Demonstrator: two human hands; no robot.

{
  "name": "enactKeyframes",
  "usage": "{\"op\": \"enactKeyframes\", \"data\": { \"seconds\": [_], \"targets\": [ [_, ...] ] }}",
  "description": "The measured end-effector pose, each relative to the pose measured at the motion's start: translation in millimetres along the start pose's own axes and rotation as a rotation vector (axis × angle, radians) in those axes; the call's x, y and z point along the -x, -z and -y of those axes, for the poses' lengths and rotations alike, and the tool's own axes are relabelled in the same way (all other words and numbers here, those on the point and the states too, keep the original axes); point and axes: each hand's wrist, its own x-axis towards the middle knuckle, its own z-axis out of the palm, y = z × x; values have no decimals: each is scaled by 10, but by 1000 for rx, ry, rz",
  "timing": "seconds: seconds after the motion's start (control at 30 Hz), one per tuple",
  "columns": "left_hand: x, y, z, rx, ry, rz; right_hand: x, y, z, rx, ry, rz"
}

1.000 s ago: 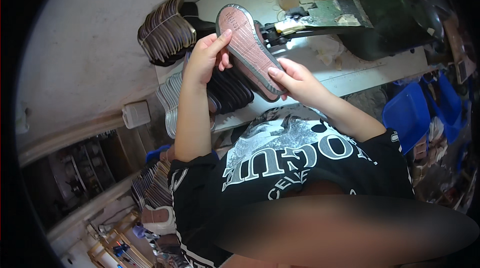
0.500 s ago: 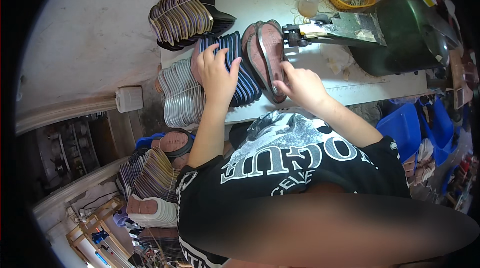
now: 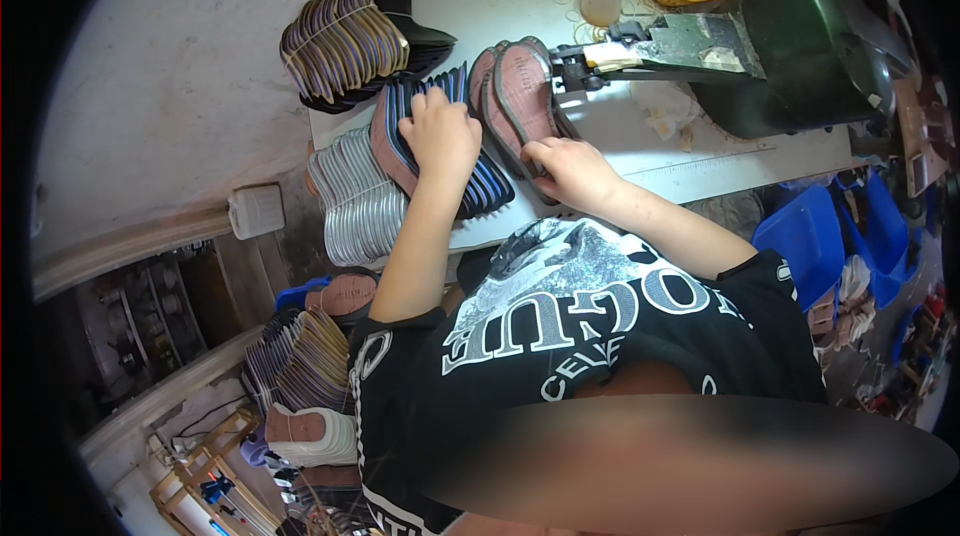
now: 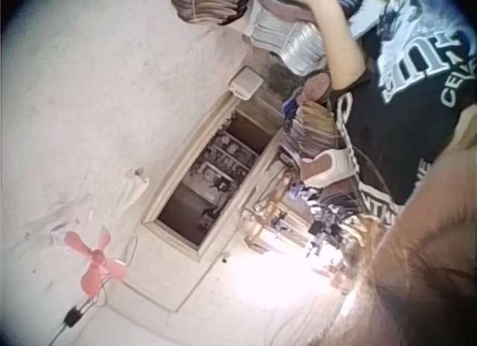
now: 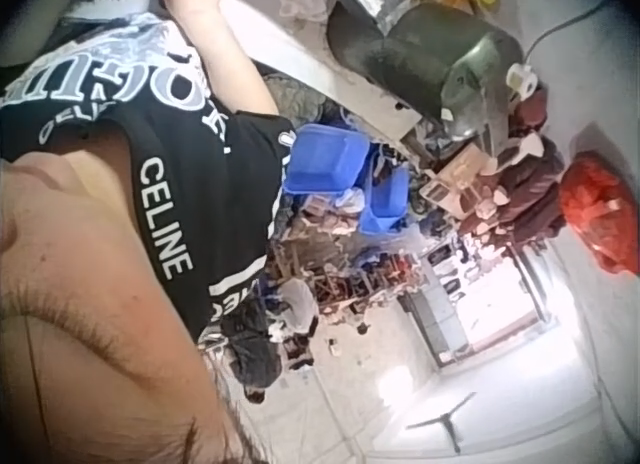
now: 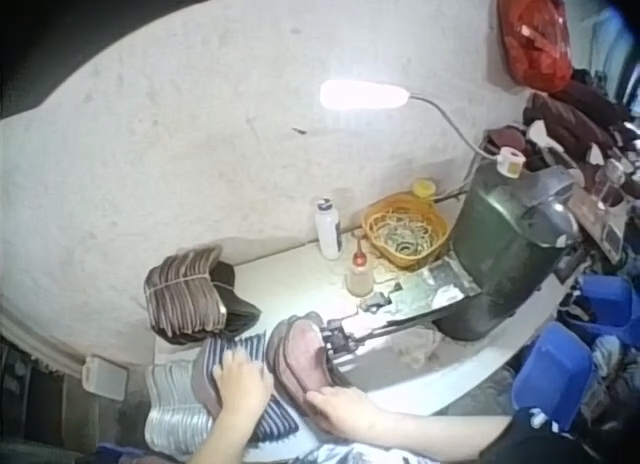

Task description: Inspecting and organizing stacks of shoe components such as insoles and outsoles at a manufacturing station.

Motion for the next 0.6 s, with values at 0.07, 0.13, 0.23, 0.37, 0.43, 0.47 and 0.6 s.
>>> {"op": "enactKeyframes", "data": {
  "seconds": [0.07,0.13,0.23,0.37,0.43,0.47,0.6],
  "targets": [
    [18,77,30,187,22,-47,8,77,-16,-103,41,36],
    [27,165,25,255,17,-137,14,147,37,-440,91,-27],
    [108,335,-24,826,135,-396,-13,405,305,-629,5,-15],
    [175,713,-427,1037,3,-257,-88,630,472,-826,91,83],
    [171,819,-434,1016,-82,-255,-57,714,447,-900,-10,151],
    [152,829,-411,1048,-120,-305,-30,695,398,-915,20,53],
    [37,782,-339,1443,193,-295,96,763,450,-1318,50,-79]
  ]
}}
